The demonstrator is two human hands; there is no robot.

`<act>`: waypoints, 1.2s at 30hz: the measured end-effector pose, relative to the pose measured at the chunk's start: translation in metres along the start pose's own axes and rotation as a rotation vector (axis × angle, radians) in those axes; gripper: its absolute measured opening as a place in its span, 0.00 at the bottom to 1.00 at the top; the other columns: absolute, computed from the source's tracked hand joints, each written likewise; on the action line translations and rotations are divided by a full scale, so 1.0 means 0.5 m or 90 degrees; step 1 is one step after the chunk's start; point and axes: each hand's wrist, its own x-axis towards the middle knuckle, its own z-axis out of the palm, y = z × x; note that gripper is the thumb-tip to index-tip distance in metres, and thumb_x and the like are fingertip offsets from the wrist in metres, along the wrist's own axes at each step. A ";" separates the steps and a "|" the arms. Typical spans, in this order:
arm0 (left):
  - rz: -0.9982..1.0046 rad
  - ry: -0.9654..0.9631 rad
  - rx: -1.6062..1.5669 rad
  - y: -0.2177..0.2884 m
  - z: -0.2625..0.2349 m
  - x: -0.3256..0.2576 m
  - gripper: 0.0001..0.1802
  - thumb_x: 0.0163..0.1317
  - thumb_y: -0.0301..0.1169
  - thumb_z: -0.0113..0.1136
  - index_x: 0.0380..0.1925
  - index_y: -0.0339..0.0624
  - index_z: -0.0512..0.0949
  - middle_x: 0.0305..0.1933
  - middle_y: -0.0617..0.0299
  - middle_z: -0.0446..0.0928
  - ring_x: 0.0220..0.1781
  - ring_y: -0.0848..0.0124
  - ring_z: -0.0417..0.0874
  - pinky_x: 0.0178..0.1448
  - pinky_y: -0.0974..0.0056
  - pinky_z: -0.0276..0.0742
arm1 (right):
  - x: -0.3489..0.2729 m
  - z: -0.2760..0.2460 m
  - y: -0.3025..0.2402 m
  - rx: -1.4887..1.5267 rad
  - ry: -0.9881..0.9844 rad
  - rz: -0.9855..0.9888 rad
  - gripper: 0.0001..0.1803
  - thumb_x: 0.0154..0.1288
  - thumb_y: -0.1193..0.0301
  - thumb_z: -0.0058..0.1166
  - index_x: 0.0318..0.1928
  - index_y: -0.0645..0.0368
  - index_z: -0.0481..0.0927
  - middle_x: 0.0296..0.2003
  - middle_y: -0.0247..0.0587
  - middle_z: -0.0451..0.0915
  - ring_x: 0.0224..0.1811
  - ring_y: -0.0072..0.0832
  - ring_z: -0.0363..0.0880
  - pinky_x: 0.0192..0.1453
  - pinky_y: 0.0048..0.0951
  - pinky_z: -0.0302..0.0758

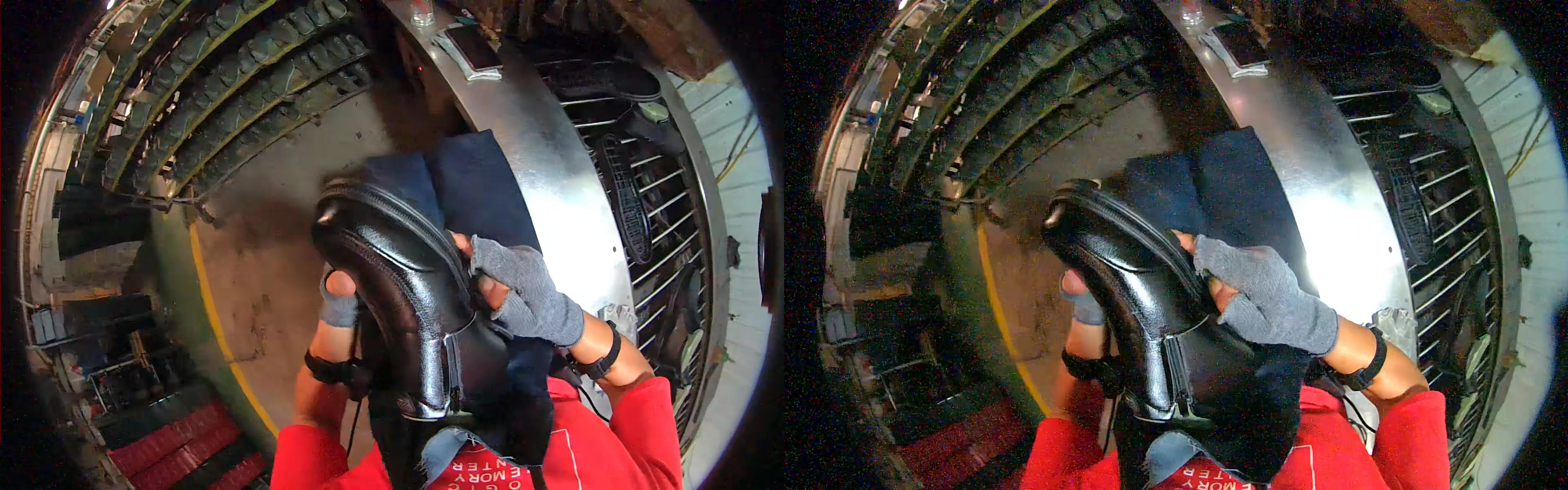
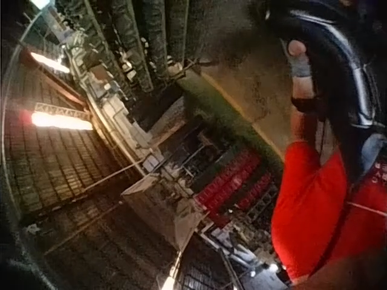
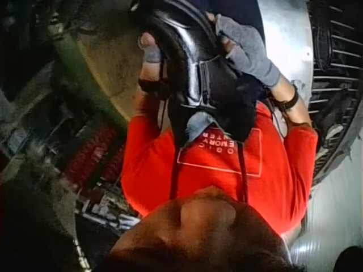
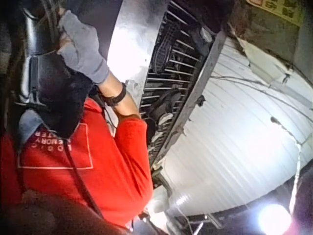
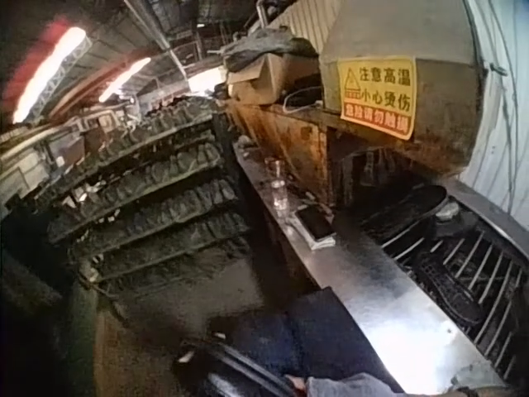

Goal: Inspecting and checking shoes at a factory workstation.

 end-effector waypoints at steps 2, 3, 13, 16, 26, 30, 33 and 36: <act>0.014 0.038 0.119 0.015 -0.031 -0.021 0.64 0.36 0.63 0.88 0.69 0.37 0.73 0.64 0.53 0.82 0.63 0.60 0.83 0.68 0.52 0.83 | -0.015 -0.027 -0.014 -0.033 -0.038 0.027 0.34 0.73 0.68 0.51 0.77 0.64 0.68 0.28 0.37 0.73 0.27 0.31 0.75 0.40 0.32 0.76; 0.022 0.092 0.244 0.024 -0.061 -0.025 0.62 0.39 0.63 0.87 0.69 0.38 0.73 0.65 0.51 0.81 0.63 0.60 0.83 0.68 0.51 0.83 | -0.015 -0.048 -0.016 -0.051 -0.069 0.058 0.35 0.73 0.68 0.50 0.79 0.64 0.67 0.27 0.35 0.73 0.28 0.29 0.75 0.41 0.31 0.77; -0.053 -0.060 0.765 0.034 0.175 0.131 0.57 0.50 0.50 0.83 0.75 0.37 0.66 0.64 0.54 0.82 0.68 0.61 0.82 0.72 0.56 0.76 | 0.136 -0.148 -0.165 -0.185 0.007 -0.053 0.31 0.56 0.66 0.77 0.60 0.60 0.83 0.58 0.49 0.85 0.64 0.43 0.81 0.75 0.44 0.72; -0.054 0.011 0.894 0.014 0.211 0.116 0.54 0.55 0.50 0.80 0.76 0.39 0.64 0.60 0.44 0.84 0.65 0.50 0.87 0.68 0.54 0.80 | 0.128 -0.161 -0.183 -0.142 -0.007 -0.072 0.27 0.55 0.67 0.76 0.56 0.59 0.85 0.54 0.50 0.87 0.65 0.44 0.81 0.76 0.45 0.70; 0.357 0.358 0.972 0.007 0.194 0.135 0.54 0.56 0.51 0.81 0.74 0.33 0.63 0.56 0.42 0.86 0.57 0.46 0.90 0.62 0.51 0.84 | -0.069 -0.018 -0.077 0.131 0.191 0.282 0.68 0.51 0.42 0.79 0.82 0.66 0.57 0.74 0.50 0.70 0.77 0.37 0.67 0.80 0.39 0.63; 0.096 0.310 0.999 -0.019 0.172 0.070 0.71 0.51 0.47 0.84 0.82 0.36 0.43 0.63 0.38 0.80 0.63 0.43 0.86 0.65 0.49 0.82 | -0.093 -0.109 -0.050 0.316 0.124 0.435 0.60 0.49 0.47 0.81 0.76 0.67 0.69 0.66 0.44 0.80 0.66 0.32 0.79 0.74 0.36 0.73; 0.117 0.242 0.934 -0.099 0.143 0.030 0.69 0.52 0.43 0.84 0.83 0.36 0.44 0.65 0.36 0.79 0.63 0.42 0.86 0.66 0.50 0.82 | -0.129 -0.136 -0.052 0.422 0.228 0.513 0.48 0.54 0.56 0.70 0.71 0.74 0.72 0.66 0.57 0.80 0.65 0.45 0.83 0.75 0.45 0.77; 0.068 0.201 1.051 -0.132 0.127 -0.012 0.63 0.61 0.37 0.78 0.83 0.30 0.42 0.69 0.35 0.75 0.67 0.46 0.84 0.68 0.54 0.80 | -0.116 -0.154 -0.062 0.477 0.284 0.593 0.45 0.58 0.57 0.66 0.70 0.75 0.72 0.65 0.62 0.81 0.63 0.48 0.84 0.74 0.46 0.78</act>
